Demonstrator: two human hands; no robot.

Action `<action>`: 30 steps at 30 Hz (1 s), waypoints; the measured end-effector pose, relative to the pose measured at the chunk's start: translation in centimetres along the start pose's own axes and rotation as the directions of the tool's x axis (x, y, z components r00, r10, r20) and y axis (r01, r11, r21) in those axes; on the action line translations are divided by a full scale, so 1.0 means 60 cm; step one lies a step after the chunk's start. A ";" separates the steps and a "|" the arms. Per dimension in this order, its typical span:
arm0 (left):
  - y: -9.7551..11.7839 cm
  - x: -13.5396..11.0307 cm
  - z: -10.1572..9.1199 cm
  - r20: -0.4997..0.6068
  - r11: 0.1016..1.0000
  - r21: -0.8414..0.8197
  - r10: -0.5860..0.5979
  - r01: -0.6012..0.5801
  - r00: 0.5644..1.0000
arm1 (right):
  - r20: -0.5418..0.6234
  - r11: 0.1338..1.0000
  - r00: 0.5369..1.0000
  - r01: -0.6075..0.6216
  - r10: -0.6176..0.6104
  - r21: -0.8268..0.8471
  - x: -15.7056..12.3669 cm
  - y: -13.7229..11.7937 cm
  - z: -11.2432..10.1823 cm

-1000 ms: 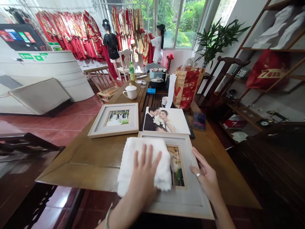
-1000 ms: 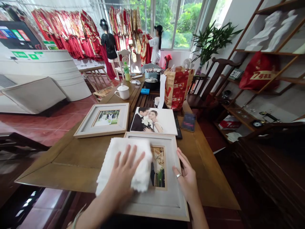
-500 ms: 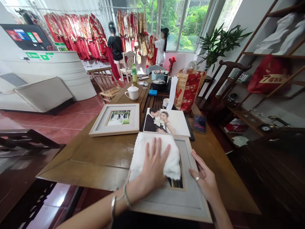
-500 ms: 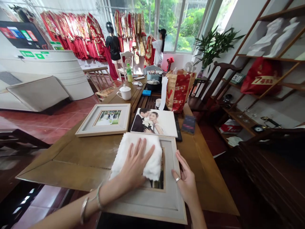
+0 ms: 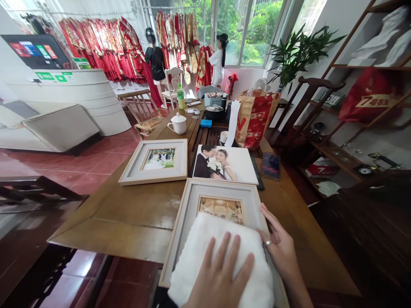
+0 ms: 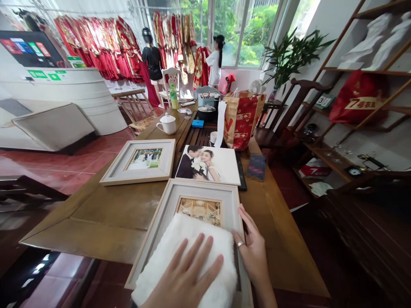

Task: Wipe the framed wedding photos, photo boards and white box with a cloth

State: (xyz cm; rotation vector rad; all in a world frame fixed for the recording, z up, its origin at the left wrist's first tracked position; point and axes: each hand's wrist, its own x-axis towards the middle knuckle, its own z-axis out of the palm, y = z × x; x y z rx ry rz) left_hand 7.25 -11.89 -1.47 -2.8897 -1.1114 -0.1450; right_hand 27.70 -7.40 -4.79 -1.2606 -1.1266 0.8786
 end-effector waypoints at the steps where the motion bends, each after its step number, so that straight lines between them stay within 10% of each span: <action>1: -0.004 0.006 -0.006 0.027 1.000 -0.024 -0.013 0.014 1.000 | 0.005 1.000 1.000 -0.005 0.005 0.006 0.000 0.000 -0.001; 6: -0.047 0.112 -0.046 0.189 0.974 -0.081 -0.194 0.212 0.963 | 0.021 0.999 1.000 -0.004 0.003 0.035 0.002 0.001 -0.004; 12: -0.085 0.227 -0.040 0.100 0.980 -0.071 -0.176 0.183 0.979 | 0.005 0.998 0.999 -0.050 0.050 0.033 0.002 0.007 0.002; 24: -0.008 0.057 -0.028 0.184 0.978 -0.209 0.034 0.005 0.982 | 0.071 0.997 0.996 0.046 -0.051 0.067 0.000 0.006 -0.006; 30: -0.033 0.133 -0.056 0.181 0.979 -0.146 -0.115 0.142 0.977 | 0.042 0.999 0.998 0.051 -0.050 -0.009 -0.004 0.022 -0.014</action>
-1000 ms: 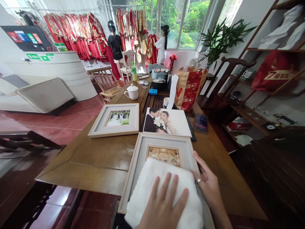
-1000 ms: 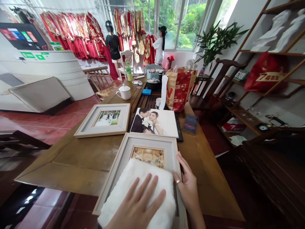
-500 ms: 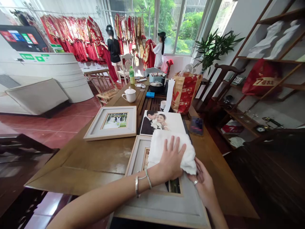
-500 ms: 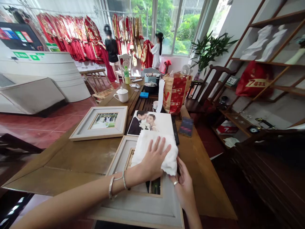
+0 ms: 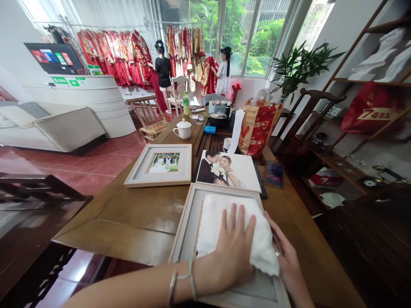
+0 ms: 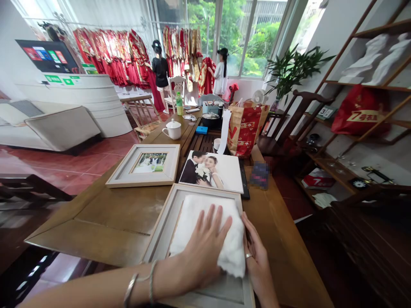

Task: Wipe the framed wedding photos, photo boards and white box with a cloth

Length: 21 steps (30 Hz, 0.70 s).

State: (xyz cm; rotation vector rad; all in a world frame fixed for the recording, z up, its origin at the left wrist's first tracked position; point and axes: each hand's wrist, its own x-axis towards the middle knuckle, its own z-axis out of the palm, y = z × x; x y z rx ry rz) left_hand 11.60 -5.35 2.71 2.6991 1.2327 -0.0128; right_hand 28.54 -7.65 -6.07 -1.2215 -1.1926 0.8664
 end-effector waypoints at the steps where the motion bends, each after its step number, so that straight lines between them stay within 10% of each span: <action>1: -0.002 0.022 -0.009 -0.007 1.000 0.010 -0.019 0.019 1.000 | -0.026 1.000 1.000 -0.016 0.015 -0.012 -0.001 0.005 -0.002; 6: 0.002 0.070 -0.019 -0.035 0.997 0.064 -0.028 0.030 0.999 | -0.108 0.991 0.992 -0.081 0.070 -0.107 -0.003 0.017 -0.008; 11: 0.034 -0.014 0.055 -0.215 0.986 0.168 0.041 -0.005 0.976 | -0.020 0.997 0.997 -0.080 0.079 -0.025 0.001 -0.005 0.000; 17: 0.069 -0.090 0.218 -0.671 0.960 0.272 0.139 0.067 0.728 | 0.006 0.995 0.997 -0.081 0.082 -0.049 0.004 -0.014 0.010; 21: 0.050 -0.093 0.182 -0.545 0.971 0.234 0.084 0.056 0.834 | 0.083 0.998 0.996 -0.014 0.019 -0.060 0.006 -0.009 0.006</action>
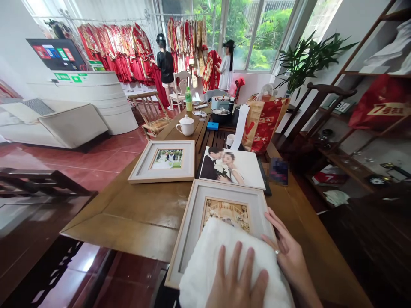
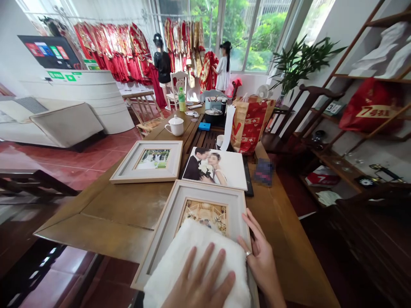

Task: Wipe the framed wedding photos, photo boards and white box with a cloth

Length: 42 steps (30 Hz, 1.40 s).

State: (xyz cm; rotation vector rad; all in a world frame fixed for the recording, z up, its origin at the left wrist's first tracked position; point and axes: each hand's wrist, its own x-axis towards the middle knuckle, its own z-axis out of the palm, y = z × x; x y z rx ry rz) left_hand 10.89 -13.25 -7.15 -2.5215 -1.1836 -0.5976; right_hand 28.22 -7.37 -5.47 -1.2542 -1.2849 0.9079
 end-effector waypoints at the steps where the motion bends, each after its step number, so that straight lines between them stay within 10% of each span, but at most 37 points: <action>1: -0.018 0.018 -0.019 0.105 1.000 -0.011 0.004 -0.003 0.994 | 0.019 1.000 1.000 0.019 -0.019 -0.007 0.001 0.000 -0.001; 5: -0.112 0.110 -0.092 0.538 0.990 -0.009 -0.116 0.143 0.835 | 0.036 0.995 0.998 0.050 -0.047 -0.087 0.002 -0.004 -0.003; 8: -0.166 0.155 -0.110 0.579 0.961 0.099 -0.268 0.260 0.770 | 0.041 0.981 0.997 0.072 -0.065 -0.178 0.000 -0.014 0.001; 19: -0.116 -0.005 -0.145 0.528 0.991 -0.133 0.040 0.035 0.848 | 0.226 0.918 0.967 0.195 -0.121 -0.344 0.008 -0.036 -0.001; 31: -0.209 0.121 -0.131 0.510 0.948 0.008 -0.277 0.317 0.815 | 0.199 0.920 0.977 0.143 -0.073 -0.365 0.014 -0.045 0.014; 42: -0.154 -0.016 -0.196 0.561 0.983 -0.067 -0.107 0.173 0.821 | 0.138 0.947 0.987 0.120 -0.082 -0.298 0.012 -0.043 0.017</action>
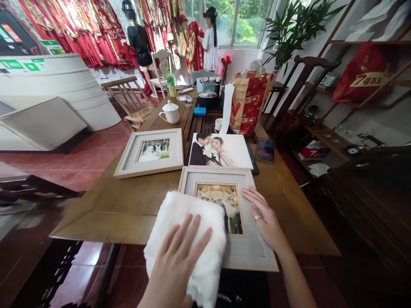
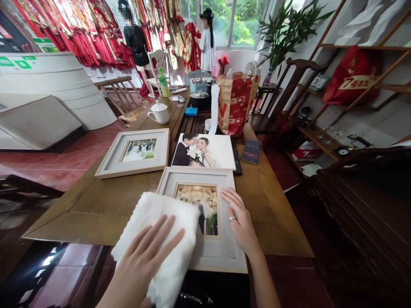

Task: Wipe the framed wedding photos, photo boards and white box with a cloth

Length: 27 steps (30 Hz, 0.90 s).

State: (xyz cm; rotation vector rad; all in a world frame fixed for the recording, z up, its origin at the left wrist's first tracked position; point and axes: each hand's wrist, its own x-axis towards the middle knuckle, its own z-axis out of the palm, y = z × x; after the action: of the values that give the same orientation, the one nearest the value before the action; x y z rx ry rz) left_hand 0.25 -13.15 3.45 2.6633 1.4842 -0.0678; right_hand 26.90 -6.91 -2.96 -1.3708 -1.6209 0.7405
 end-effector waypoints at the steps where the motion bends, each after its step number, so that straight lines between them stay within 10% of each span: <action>1: 0.003 -0.009 0.001 0.011 1.000 0.001 -0.002 0.002 1.000 | 0.006 1.000 1.000 -0.002 0.002 0.000 0.000 0.001 -0.001; 15: -0.083 0.184 -0.029 -0.135 0.999 0.015 -0.037 0.039 0.990 | 0.052 1.000 0.999 -0.009 0.010 -0.012 -0.002 -0.002 -0.005; 27: -0.005 -0.006 0.008 -0.020 1.000 0.020 0.016 -0.016 1.000 | 0.000 0.999 1.000 -0.014 0.014 0.030 -0.002 -0.003 0.001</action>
State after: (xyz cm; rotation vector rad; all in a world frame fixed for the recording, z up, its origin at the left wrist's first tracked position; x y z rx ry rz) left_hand -0.19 -13.34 2.97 2.6989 1.4759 -0.0557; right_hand 26.75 -7.07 -2.88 -1.3618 -1.5955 0.7705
